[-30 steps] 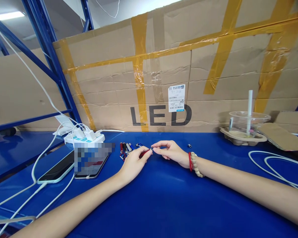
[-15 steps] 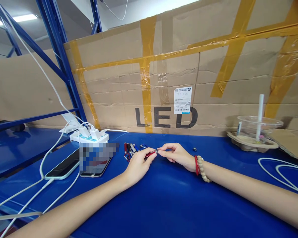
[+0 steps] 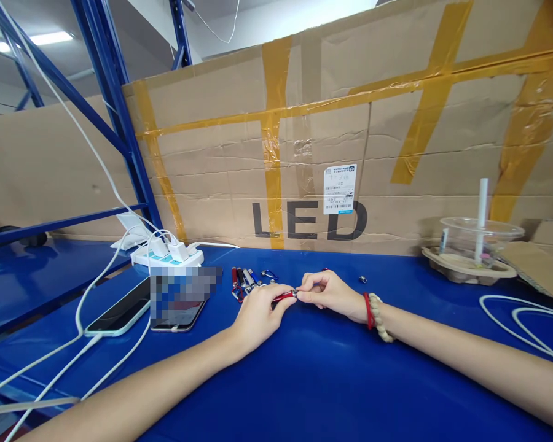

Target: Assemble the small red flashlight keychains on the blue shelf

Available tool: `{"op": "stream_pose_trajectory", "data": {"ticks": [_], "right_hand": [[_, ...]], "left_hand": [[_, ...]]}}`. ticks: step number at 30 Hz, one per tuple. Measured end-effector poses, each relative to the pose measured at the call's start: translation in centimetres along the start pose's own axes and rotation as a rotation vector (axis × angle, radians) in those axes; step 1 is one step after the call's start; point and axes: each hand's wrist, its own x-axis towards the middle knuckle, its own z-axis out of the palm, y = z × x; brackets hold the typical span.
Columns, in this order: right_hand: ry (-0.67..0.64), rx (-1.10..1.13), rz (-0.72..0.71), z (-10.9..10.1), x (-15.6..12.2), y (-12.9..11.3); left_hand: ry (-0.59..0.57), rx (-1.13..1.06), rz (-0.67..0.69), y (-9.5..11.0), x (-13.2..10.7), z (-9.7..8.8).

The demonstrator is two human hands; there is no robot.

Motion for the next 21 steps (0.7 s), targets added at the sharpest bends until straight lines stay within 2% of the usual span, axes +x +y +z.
{"op": "stream_pose_trajectory", "data": {"ticks": [11, 21], "right_hand": [[0.029, -0.03, 0.038, 0.3, -0.4, -0.9], [0.04, 0.011, 0.089, 0.1, -0.2, -0.7]], "left_hand": [[-0.012, 0.099, -0.007, 0.3, 0.1, -0.2], [0.017, 0.028, -0.015, 0.4, 0.4, -0.4]]}}
